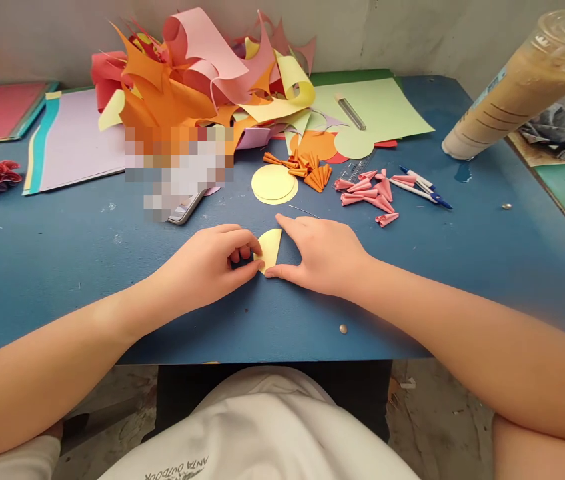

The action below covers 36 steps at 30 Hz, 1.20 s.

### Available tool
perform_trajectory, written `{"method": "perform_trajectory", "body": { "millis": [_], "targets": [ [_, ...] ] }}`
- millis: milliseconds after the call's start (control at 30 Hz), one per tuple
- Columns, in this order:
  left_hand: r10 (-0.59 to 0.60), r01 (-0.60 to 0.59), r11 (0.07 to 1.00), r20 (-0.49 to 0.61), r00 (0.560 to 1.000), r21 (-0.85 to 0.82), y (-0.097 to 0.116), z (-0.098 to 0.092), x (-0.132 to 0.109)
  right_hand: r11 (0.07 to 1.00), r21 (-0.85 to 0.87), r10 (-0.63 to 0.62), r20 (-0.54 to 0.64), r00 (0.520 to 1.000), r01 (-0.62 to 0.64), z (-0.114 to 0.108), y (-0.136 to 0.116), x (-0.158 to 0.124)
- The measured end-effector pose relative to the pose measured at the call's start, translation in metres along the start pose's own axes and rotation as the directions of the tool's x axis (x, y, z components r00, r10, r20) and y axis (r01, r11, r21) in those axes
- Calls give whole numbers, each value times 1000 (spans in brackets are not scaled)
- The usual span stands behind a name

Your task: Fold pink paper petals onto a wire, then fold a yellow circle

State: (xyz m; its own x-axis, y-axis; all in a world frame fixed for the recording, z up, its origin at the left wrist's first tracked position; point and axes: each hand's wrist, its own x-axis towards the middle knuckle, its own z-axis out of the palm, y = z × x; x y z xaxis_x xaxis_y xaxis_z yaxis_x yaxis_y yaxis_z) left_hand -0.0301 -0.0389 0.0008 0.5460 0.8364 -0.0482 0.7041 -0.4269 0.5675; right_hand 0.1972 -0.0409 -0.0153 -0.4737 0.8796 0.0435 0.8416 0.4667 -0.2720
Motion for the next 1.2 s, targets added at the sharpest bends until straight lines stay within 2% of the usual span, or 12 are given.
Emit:
{"method": "perform_trajectory", "body": {
  "millis": [133,333,533,700,833,1200],
  "targets": [
    [3,-3,1000,-29,1000,-14,-2,0,1,996,8,-84,-11,996,84,1,3,-1],
    [-45,41,998,-80,996,-44,-3,1,1,996,55,-63,-38,997,65,1,3,0],
    [-5,-2,996,-74,997,-93,-4,2,1,996,47,-67,-41,997,69,3,4,0],
    [5,-20,990,-110,994,-141,-2,2,0,995,42,-85,-23,996,85,1,5,1],
    [15,-32,987,-113,994,-156,1,1,-1,992,48,-110,-59,992,113,3,6,0],
    [-54,18,914,-77,996,-406,0,8,0,980,54,-186,-109,976,193,7,7,-4]
  ]
}}
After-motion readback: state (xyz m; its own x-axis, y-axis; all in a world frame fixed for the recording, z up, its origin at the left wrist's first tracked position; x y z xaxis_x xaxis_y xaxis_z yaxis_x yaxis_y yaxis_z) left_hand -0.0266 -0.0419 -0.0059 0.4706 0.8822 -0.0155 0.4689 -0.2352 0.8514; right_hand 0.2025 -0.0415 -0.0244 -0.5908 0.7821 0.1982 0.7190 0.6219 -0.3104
